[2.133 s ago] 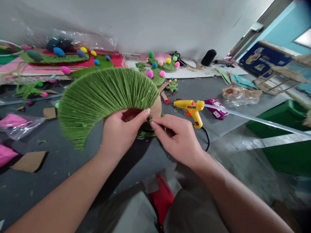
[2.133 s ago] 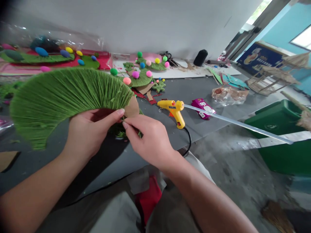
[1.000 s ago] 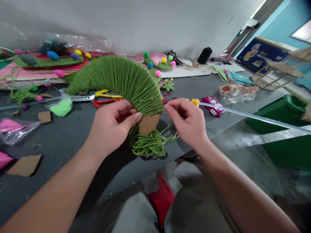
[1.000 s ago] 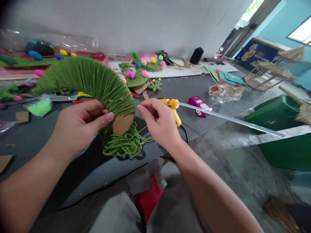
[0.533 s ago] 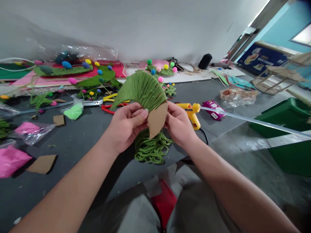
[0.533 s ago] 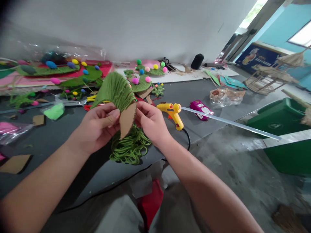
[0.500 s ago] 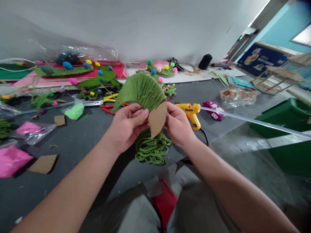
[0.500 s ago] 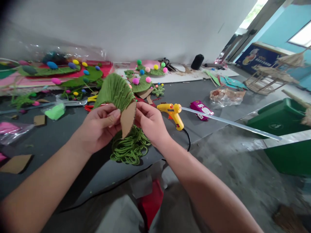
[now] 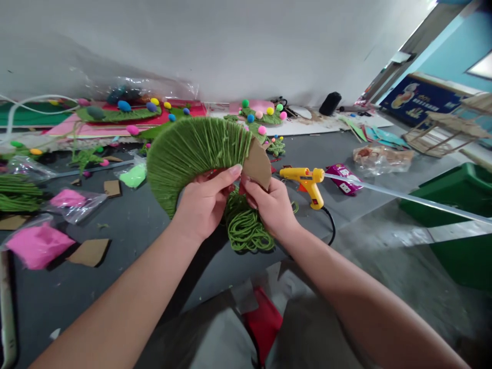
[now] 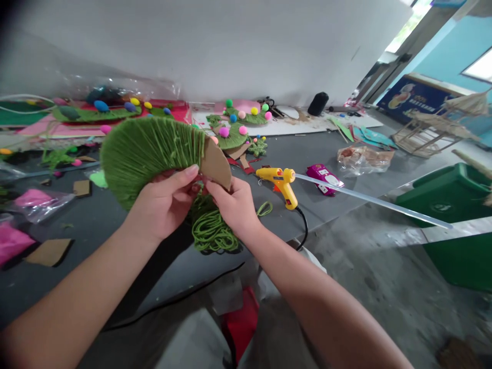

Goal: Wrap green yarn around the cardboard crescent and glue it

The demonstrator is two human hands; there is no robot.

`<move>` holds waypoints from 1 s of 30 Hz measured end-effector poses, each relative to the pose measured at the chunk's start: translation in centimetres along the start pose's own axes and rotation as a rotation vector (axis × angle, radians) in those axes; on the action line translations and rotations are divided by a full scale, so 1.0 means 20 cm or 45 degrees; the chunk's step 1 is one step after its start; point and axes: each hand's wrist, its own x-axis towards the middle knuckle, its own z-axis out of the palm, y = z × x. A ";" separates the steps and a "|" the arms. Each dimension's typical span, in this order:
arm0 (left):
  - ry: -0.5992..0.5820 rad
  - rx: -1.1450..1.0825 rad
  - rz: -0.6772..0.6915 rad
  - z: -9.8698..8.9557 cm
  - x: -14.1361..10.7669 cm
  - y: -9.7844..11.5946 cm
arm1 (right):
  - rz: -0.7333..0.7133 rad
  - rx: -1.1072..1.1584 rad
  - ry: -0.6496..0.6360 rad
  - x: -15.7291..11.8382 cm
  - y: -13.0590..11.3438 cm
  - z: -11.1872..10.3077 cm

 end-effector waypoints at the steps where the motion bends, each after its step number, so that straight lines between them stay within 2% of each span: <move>1: 0.008 -0.002 -0.001 0.00 0.00 0.00 | 0.085 0.113 0.008 0.00 0.01 0.01; 3: 0.018 -0.001 -0.027 0.01 0.00 -0.01 | 0.226 0.300 0.011 0.00 0.01 0.03; 6: 0.074 -0.003 -0.029 0.02 -0.01 -0.02 | 0.352 0.416 -0.037 0.01 0.00 0.04; 11: 0.149 0.075 0.151 0.02 0.00 -0.03 | 0.478 0.517 -0.221 0.01 -0.01 0.02; 17: 0.195 0.193 0.260 0.00 0.02 -0.05 | 0.574 0.534 -0.346 -0.02 -0.01 0.02; 19: 0.264 0.258 0.361 -0.01 0.04 -0.06 | 0.520 0.434 -0.399 -0.03 -0.02 0.03; 23: 0.406 0.426 0.528 -0.04 0.06 -0.05 | 0.284 0.077 -0.527 -0.06 -0.06 0.01; 27: 0.391 0.362 0.583 -0.05 0.07 0.06 | 0.229 -0.310 -0.707 -0.09 -0.09 -0.03; 30: 0.417 0.296 0.651 -0.07 0.08 0.17 | 0.163 -0.593 -0.768 -0.09 -0.12 -0.08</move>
